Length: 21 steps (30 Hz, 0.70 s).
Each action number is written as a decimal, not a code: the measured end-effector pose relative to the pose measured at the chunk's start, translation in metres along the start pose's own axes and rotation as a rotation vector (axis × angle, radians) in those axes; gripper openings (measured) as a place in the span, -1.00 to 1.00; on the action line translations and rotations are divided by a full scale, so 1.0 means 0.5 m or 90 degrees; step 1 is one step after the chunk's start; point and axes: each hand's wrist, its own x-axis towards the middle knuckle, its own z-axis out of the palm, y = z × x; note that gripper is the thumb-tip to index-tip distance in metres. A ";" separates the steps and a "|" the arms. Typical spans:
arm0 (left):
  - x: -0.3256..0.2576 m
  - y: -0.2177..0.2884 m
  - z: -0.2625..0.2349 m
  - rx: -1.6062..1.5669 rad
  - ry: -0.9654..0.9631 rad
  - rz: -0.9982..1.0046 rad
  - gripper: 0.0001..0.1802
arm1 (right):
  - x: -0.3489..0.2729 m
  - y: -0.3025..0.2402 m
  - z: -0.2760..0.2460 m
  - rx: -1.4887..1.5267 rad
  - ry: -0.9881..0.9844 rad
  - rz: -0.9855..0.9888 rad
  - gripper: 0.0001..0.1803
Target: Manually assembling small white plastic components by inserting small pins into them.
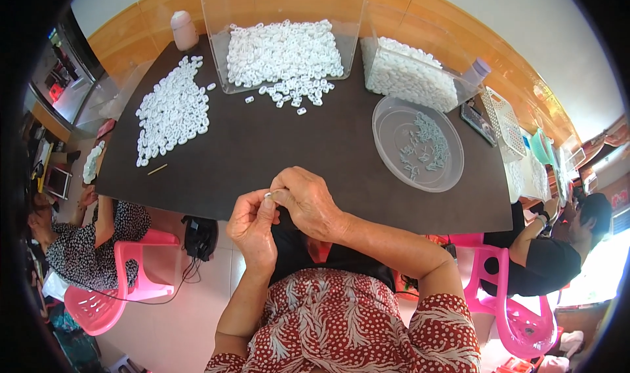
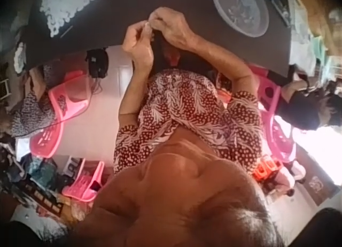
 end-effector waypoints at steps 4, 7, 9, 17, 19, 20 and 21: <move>0.036 -0.002 0.002 -0.068 -0.006 -0.013 -0.85 | 0.036 0.001 -0.011 0.001 -0.009 -0.015 -0.91; 0.064 -0.008 -0.004 -0.057 0.014 -0.031 -0.79 | 0.109 0.044 -0.027 -0.038 0.028 -0.025 -0.90; 0.080 -0.017 -0.008 -0.088 0.004 -0.028 -0.78 | 0.178 0.094 -0.041 -0.144 0.078 -0.067 -0.90; 0.080 -0.034 -0.012 -0.108 -0.011 -0.037 -0.79 | 0.344 0.241 -0.038 -0.568 0.026 -0.086 -0.89; 0.079 -0.041 -0.014 -0.102 -0.010 -0.030 -0.79 | 0.346 0.244 -0.028 -0.572 0.010 -0.085 -0.89; 0.079 -0.044 -0.017 -0.094 -0.009 -0.025 -0.79 | 0.345 0.241 -0.023 -0.583 -0.010 -0.111 -0.89; 0.081 -0.044 -0.020 -0.093 -0.003 -0.025 -0.79 | 0.346 0.238 -0.019 -0.593 -0.031 -0.136 -0.88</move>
